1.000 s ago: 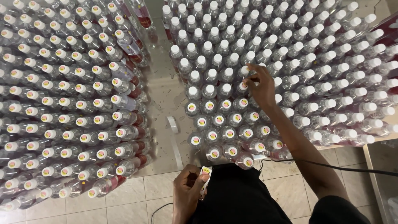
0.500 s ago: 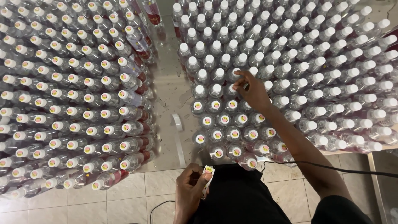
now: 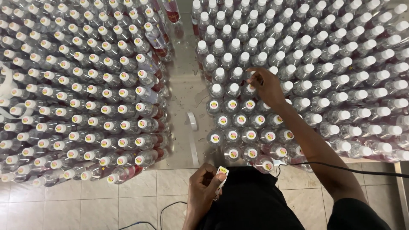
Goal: Applying small circular labels to the caps of plastic bottles arranged on a production table.
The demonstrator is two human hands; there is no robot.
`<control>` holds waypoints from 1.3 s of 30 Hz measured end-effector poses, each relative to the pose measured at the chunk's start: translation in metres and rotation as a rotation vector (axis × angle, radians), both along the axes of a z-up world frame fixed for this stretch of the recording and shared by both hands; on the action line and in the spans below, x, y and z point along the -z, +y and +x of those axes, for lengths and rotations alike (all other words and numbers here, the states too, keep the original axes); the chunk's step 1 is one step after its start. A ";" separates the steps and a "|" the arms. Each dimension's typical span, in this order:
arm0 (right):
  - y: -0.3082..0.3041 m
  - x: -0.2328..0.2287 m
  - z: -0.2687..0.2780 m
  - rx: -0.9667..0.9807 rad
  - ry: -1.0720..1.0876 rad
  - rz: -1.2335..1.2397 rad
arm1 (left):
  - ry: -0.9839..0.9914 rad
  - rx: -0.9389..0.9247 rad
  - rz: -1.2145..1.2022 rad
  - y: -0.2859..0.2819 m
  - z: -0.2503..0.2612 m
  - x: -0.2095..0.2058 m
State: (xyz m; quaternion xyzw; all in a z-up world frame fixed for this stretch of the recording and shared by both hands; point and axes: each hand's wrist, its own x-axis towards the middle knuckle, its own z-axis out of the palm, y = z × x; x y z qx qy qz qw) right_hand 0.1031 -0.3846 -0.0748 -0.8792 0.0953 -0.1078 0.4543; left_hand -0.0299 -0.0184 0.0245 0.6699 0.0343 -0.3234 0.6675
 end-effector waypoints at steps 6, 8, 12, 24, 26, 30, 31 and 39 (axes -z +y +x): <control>0.017 0.006 0.012 -0.269 0.007 -0.079 | 0.010 -0.008 0.039 0.004 -0.003 0.003; 0.016 0.012 0.019 -0.241 0.063 -0.109 | 0.003 -0.003 0.032 0.007 -0.003 0.004; 0.017 0.014 0.025 -0.200 0.163 -0.176 | 0.032 -0.036 0.053 0.010 -0.004 0.003; 0.008 0.052 0.034 -0.116 0.021 -0.563 | -0.052 -0.185 -0.084 0.004 0.013 0.044; 0.073 -0.041 -0.007 -0.185 0.106 -0.296 | -0.063 -0.222 -0.111 0.005 0.015 0.039; 0.137 -0.154 -0.068 -0.473 0.501 0.258 | -0.121 -0.284 -0.144 0.003 0.023 0.036; 0.142 -0.151 -0.076 -0.470 0.506 0.267 | -0.115 -0.281 -0.137 0.003 0.019 0.036; 0.160 -0.143 -0.113 -0.320 0.248 0.388 | -0.245 -0.221 -0.063 -0.002 0.028 0.014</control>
